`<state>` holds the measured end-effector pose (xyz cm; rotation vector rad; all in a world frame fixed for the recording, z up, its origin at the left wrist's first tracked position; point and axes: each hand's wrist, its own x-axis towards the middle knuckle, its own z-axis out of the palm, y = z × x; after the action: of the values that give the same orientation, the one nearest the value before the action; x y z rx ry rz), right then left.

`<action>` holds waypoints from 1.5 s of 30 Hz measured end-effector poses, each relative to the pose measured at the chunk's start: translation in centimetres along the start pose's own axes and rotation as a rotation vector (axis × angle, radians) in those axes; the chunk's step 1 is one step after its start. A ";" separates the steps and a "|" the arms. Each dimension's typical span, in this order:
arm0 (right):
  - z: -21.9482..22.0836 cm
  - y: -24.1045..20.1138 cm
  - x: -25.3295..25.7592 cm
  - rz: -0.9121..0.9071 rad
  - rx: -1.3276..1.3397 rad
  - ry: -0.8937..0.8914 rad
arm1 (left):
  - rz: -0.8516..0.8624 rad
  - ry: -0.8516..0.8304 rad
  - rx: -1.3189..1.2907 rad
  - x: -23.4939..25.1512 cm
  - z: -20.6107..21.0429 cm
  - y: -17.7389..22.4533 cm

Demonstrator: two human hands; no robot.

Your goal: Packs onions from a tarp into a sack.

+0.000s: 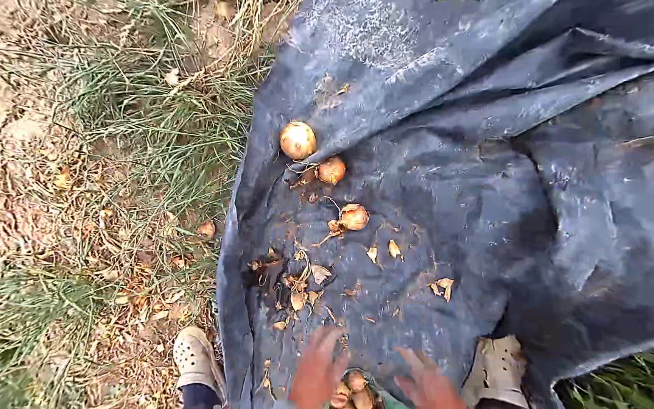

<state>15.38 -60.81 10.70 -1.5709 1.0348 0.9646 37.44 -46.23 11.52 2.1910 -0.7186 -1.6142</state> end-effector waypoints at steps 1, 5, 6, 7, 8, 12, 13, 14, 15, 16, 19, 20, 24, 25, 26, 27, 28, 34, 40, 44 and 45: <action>-3.4 -3.1 3.2 -0.059 -0.060 0.175 | 0.032 0.152 0.053 4.8 -5.0 2.0; -12.4 -15.1 14.7 -0.288 -0.219 0.526 | 0.181 0.581 0.255 20.3 -21.5 9.1; -13.2 -17.4 16.7 -0.288 -0.267 0.523 | 0.192 0.599 0.323 23.2 -24.2 10.8; -13.6 -19.2 18.3 -0.254 -0.303 0.490 | 0.190 0.573 0.385 25.7 -26.3 12.1; -13.6 -20.5 19.4 -0.199 -0.332 0.461 | 0.175 0.513 0.450 27.9 -27.8 12.9; -11.6 -20.7 21.1 -0.148 -0.337 0.479 | 0.084 0.424 0.484 31.6 -27.9 11.2; -11.7 -20.1 21.0 -0.171 -0.309 0.453 | 0.115 0.525 0.366 30.8 -27.1 10.0; -12.1 -19.7 20.7 -0.189 -0.229 0.413 | 0.175 0.651 0.207 29.4 -26.3 8.9; -12.7 -19.3 20.3 -0.204 -0.087 0.368 | 0.248 0.740 0.005 27.3 -25.5 7.8; -13.7 -19.3 20.0 -0.216 0.096 0.329 | 0.314 0.765 -0.225 24.8 -25.0 7.0; -17.4 -21.1 19.2 -0.247 0.485 0.270 | 0.239 0.498 -0.969 18.4 -22.5 4.8; -18.6 -22.2 19.4 -0.246 0.519 0.249 | 0.139 0.410 -1.131 17.8 -21.4 4.0; -22.2 -27.8 22.3 -0.241 0.177 0.234 | 0.067 0.251 -1.147 22.8 -19.3 2.6; -22.3 -28.7 22.9 -0.253 0.076 0.230 | 0.068 0.244 -1.095 24.4 -19.2 2.9; -22.4 -29.2 23.3 -0.260 0.001 0.229 | 0.052 0.246 -1.055 25.7 -19.3 3.4; -22.5 -29.4 23.5 -0.262 -0.048 0.219 | 0.032 0.239 -1.030 26.6 -19.7 3.7; -22.3 -29.0 23.3 -0.262 -0.073 0.198 | 0.017 0.193 -1.024 27.0 -20.1 3.5; -15.1 -18.1 14.3 -0.414 0.422 0.035 | 0.154 -0.151 -0.854 16.2 -14.2 1.4; 6.0 0.7 -5.2 0.166 0.080 -0.443 | -0.341 -0.574 -0.242 -11.0 7.5 -5.5; 8.4 2.4 -7.9 0.222 -0.345 -0.192 | -0.336 -0.335 0.280 -18.1 11.3 -5.7; 8.5 2.2 -7.2 0.206 -0.350 -0.131 | -0.329 -0.271 0.320 -17.5 11.5 -5.7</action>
<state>10.23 -51.75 15.02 -1.6757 0.9868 1.4339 23.61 -31.18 18.78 2.4408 -0.7651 -2.1198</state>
